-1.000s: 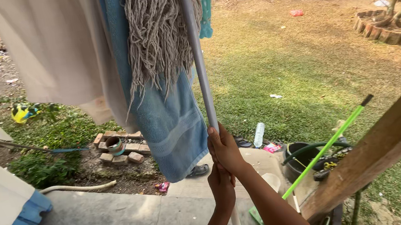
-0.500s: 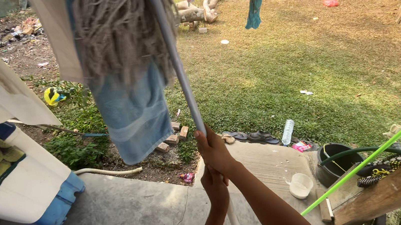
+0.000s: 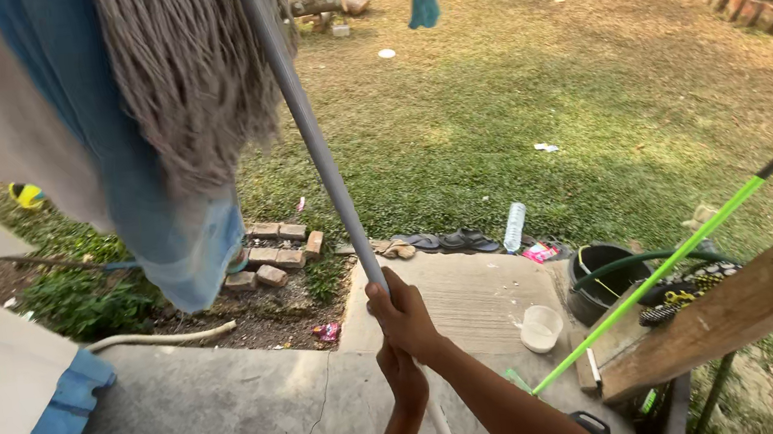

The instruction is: The person cleans a mop by rinsing it with water from a tap, rubbing the mop head in a bucket of soapy water, and using a PVC pipe to squeeze out excess liquid.

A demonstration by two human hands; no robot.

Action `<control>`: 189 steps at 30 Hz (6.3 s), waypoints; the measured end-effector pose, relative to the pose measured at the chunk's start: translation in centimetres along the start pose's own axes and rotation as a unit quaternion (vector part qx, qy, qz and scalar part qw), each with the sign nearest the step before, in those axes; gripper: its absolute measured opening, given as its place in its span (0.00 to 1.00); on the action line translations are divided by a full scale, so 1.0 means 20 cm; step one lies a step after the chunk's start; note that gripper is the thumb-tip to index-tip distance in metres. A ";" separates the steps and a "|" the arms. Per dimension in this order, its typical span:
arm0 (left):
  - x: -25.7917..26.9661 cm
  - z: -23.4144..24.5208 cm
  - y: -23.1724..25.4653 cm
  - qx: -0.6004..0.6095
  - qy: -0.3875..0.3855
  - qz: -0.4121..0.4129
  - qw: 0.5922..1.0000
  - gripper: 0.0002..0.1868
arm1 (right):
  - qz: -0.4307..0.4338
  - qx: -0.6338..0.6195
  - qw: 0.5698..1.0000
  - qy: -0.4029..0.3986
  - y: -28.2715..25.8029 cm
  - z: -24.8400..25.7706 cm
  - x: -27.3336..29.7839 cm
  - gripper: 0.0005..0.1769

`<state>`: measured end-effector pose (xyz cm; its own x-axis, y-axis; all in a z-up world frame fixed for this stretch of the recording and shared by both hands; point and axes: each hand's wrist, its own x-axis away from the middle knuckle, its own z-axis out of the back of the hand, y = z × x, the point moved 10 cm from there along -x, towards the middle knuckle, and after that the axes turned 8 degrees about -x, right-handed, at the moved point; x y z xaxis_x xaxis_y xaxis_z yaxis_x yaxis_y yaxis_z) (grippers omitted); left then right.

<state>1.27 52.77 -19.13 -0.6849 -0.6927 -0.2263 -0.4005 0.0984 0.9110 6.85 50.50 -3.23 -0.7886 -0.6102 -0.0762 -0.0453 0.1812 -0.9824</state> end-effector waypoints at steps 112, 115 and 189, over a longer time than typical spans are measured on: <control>-1.55 -3.22 -3.30 -0.173 -0.661 0.450 0.575 0.25 | -0.113 -0.059 0.702 0.701 1.82 3.90 -1.58 0.28; -1.55 -3.24 -3.34 -0.202 -0.667 0.406 0.591 0.26 | -0.150 -0.068 0.677 0.717 1.83 3.91 -1.56 0.26; -1.47 -4.31 -4.14 -0.357 -0.609 0.127 0.697 0.27 | 0.210 -0.320 0.453 0.805 2.80 6.24 -0.31 0.18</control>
